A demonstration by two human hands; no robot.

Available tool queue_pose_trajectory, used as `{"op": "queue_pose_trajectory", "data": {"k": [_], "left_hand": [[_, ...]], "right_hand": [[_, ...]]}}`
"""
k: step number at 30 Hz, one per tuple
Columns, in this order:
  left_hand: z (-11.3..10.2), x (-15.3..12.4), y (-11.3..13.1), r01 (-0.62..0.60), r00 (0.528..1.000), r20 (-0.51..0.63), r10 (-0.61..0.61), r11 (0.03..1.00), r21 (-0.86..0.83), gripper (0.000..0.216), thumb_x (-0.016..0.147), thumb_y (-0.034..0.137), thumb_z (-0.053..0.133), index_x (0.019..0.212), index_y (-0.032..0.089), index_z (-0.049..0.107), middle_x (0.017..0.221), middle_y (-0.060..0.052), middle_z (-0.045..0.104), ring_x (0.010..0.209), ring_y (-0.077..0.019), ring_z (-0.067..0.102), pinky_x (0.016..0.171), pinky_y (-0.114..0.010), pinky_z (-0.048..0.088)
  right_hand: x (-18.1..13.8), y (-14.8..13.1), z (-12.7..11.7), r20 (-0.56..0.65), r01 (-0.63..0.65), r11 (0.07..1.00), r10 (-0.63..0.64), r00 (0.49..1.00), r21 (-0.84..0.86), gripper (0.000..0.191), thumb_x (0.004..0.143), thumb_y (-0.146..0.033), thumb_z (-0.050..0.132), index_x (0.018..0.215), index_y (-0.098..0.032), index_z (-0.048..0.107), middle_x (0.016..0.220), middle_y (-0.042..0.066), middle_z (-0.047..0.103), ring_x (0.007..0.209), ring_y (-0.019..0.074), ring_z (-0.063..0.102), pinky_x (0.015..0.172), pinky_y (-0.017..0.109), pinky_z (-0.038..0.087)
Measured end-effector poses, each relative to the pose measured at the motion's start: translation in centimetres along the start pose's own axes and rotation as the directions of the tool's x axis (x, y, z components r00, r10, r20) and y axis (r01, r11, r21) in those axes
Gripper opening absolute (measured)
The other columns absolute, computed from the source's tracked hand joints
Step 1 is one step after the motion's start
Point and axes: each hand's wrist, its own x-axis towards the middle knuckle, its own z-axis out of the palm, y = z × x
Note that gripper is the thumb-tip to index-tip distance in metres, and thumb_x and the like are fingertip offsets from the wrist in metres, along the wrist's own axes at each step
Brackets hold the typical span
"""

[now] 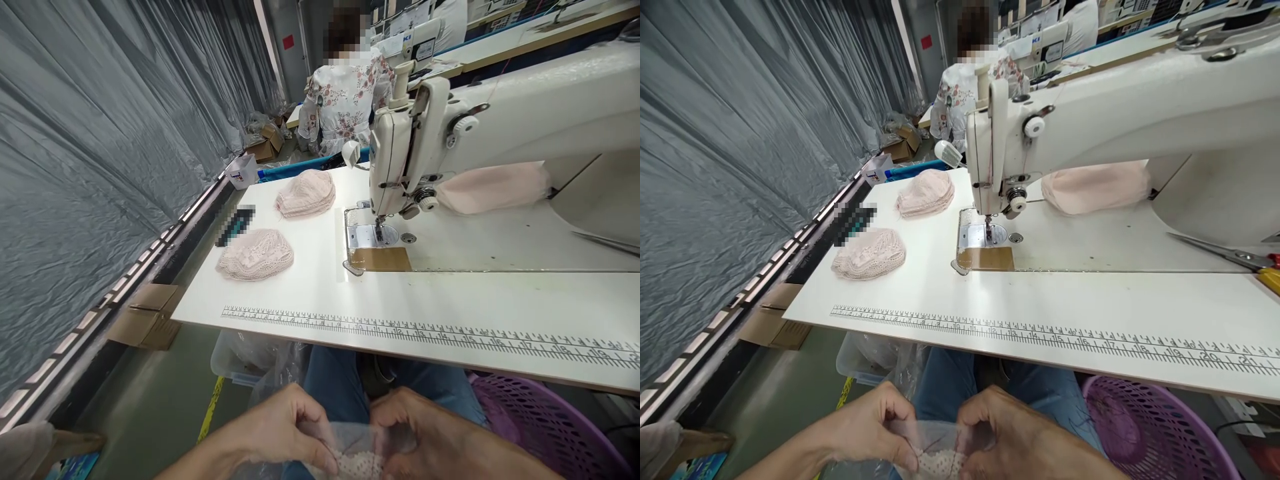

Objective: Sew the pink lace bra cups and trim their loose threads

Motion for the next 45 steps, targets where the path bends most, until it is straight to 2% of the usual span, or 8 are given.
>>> {"op": "queue_pose_trajectory", "data": {"k": [5,12,23,33,38,42,45], "left_hand": [[-0.4,-0.1,-0.3,-0.055,0.998,0.023,0.053,0.995,0.083,0.043,0.054,0.048,0.085,0.068,0.009,0.073,0.051,0.004,0.05,0.048,-0.0044,0.035,0.044,-0.016,0.026],[-0.7,0.2,-0.5,-0.094,0.994,0.075,0.084,0.987,0.132,0.049,0.055,0.055,0.082,0.061,0.011,0.064,0.05,0.006,0.043,0.048,-0.0049,0.032,0.042,-0.017,0.022],[-0.7,0.5,-1.2,-0.121,0.991,0.087,0.105,0.971,0.206,0.049,0.054,0.057,0.081,0.063,0.011,0.066,0.05,0.006,0.039,0.049,-0.0049,0.03,0.042,-0.016,0.022],[-0.8,0.4,-1.4,-0.101,0.993,0.072,0.091,0.985,0.139,0.053,0.054,0.06,0.081,0.068,0.01,0.069,0.053,0.004,0.047,0.05,-0.0058,0.034,0.045,-0.017,0.027],[-0.8,0.3,-1.1,-0.087,0.994,0.079,0.079,0.991,0.099,0.051,0.055,0.058,0.081,0.069,0.01,0.069,0.053,0.004,0.048,0.049,-0.0048,0.035,0.046,-0.016,0.029],[-0.8,0.1,-0.6,-0.082,0.994,0.073,0.077,0.994,0.068,0.052,0.056,0.058,0.081,0.067,0.01,0.066,0.055,0.004,0.048,0.05,-0.0048,0.036,0.048,-0.016,0.033],[-0.7,0.1,-0.5,-0.065,0.995,0.074,0.062,0.997,0.045,0.054,0.055,0.06,0.081,0.067,0.01,0.064,0.055,0.004,0.048,0.051,-0.0052,0.037,0.048,-0.016,0.032]], "right_hand": [[0.0,-0.6,-0.1,0.008,0.051,0.999,-0.051,0.999,0.007,0.013,0.064,-0.024,0.076,0.073,-0.014,0.074,0.067,-0.003,0.057,0.061,0.0096,0.049,0.051,0.019,0.031],[0.0,-1.2,-0.3,0.068,0.031,0.998,-0.035,0.997,0.057,0.012,0.064,-0.018,0.072,0.075,-0.014,0.075,0.066,-0.004,0.055,0.059,0.0087,0.048,0.049,0.017,0.031],[0.0,-1.2,-0.2,0.03,0.024,1.0,-0.024,0.999,0.009,0.028,0.063,-0.042,0.078,0.072,-0.016,0.076,0.065,-0.003,0.055,0.059,0.0088,0.047,0.049,0.018,0.03],[-0.3,-1.0,-0.4,0.031,-0.034,0.999,0.033,0.999,0.042,0.023,0.067,-0.036,0.075,0.076,-0.015,0.076,0.065,-0.002,0.057,0.06,0.0095,0.046,0.05,0.018,0.03],[-0.4,-1.6,-0.3,0.024,-0.064,0.996,0.063,0.998,0.06,0.021,0.07,-0.033,0.07,0.076,-0.014,0.075,0.067,0.0,0.059,0.064,0.0121,0.05,0.055,0.02,0.035],[-0.4,-2.0,-0.2,0.017,-0.068,0.995,0.066,0.998,0.074,0.024,0.074,-0.036,0.064,0.072,-0.012,0.071,0.064,-0.001,0.055,0.063,0.0123,0.048,0.056,0.022,0.035],[-0.5,-2.1,-0.3,0.023,-0.046,0.997,0.045,0.999,0.058,0.034,0.077,-0.045,0.061,0.067,-0.013,0.064,0.06,-0.003,0.046,0.059,0.0103,0.04,0.052,0.022,0.029]]}}
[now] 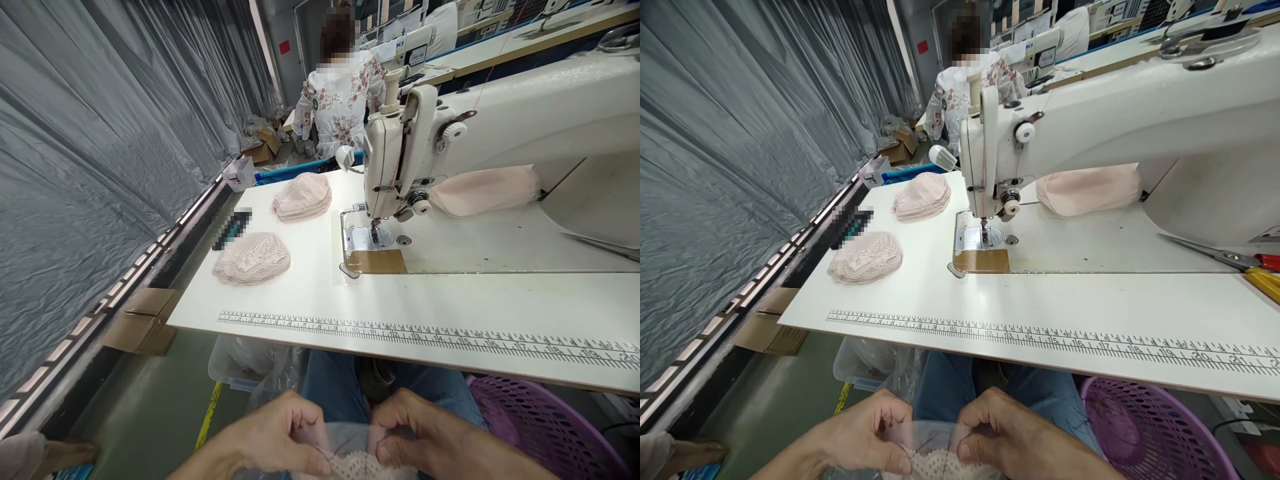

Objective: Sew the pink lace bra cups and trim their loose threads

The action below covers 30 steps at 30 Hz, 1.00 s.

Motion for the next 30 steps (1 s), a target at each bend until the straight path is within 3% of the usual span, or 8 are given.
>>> {"op": "queue_pose_trajectory", "data": {"k": [4,9,17,25,28,30], "left_hand": [[0.1,0.0,0.2,0.026,1.0,-0.016,-0.027,1.0,-0.007,0.057,0.052,0.062,0.081,0.067,0.011,0.063,0.054,0.005,0.046,0.049,-0.005,0.035,0.045,-0.016,0.027],[0.3,-0.1,0.9,0.03,0.999,-0.027,-0.03,1.0,-0.002,0.057,0.051,0.063,0.081,0.064,0.011,0.06,0.052,0.006,0.042,0.05,-0.0052,0.032,0.046,-0.017,0.026],[0.4,0.0,1.2,0.05,0.998,-0.025,-0.052,0.997,-0.063,0.057,0.048,0.061,0.083,0.064,0.012,0.059,0.051,0.008,0.04,0.048,-0.004,0.028,0.045,-0.018,0.022],[0.2,0.1,0.9,0.025,0.999,-0.035,-0.027,0.998,-0.057,0.054,0.052,0.059,0.083,0.064,0.013,0.058,0.049,0.008,0.037,0.047,-0.0041,0.026,0.044,-0.019,0.017],[0.3,-0.1,1.1,0.006,0.998,-0.068,-0.008,1.0,-0.03,0.054,0.053,0.06,0.082,0.062,0.013,0.056,0.048,0.009,0.035,0.047,-0.0043,0.025,0.044,-0.019,0.017],[0.4,-0.2,1.6,-0.017,0.995,-0.096,0.016,1.0,-0.015,0.054,0.054,0.059,0.081,0.062,0.013,0.055,0.048,0.01,0.034,0.047,-0.0043,0.025,0.044,-0.019,0.016]], "right_hand": [[-0.1,-0.1,-0.2,0.007,0.029,0.998,-0.028,1.0,-0.052,0.048,0.081,-0.061,0.053,0.062,-0.016,0.052,0.058,-0.005,0.033,0.055,0.0089,0.031,0.048,0.023,0.022],[-0.3,-0.2,-0.3,-0.003,0.058,0.992,-0.058,0.998,-0.11,0.052,0.087,-0.065,0.042,0.064,-0.019,0.044,0.06,-0.005,0.031,0.057,0.0094,0.03,0.049,0.023,0.022],[-0.5,-0.7,-0.3,-0.052,0.094,0.986,-0.102,0.993,-0.135,0.043,0.092,-0.058,0.04,0.078,-0.019,0.051,0.067,-0.004,0.038,0.062,0.011,0.035,0.053,0.023,0.027],[-0.3,0.0,0.0,-0.114,0.093,0.975,-0.117,0.986,-0.201,0.048,0.094,-0.057,0.034,0.07,-0.019,0.051,0.065,-0.003,0.043,0.062,0.0115,0.04,0.056,0.023,0.031],[-0.3,-0.2,0.3,-0.198,0.088,0.96,-0.143,0.97,-0.264,0.045,0.097,-0.052,0.033,0.069,-0.02,0.048,0.065,-0.003,0.043,0.063,0.0121,0.041,0.057,0.024,0.032],[-0.6,-0.9,0.3,-0.275,0.124,0.926,-0.231,0.933,-0.357,0.042,0.099,-0.046,0.032,0.069,-0.021,0.046,0.066,-0.003,0.045,0.062,0.0125,0.043,0.058,0.024,0.034]]}}
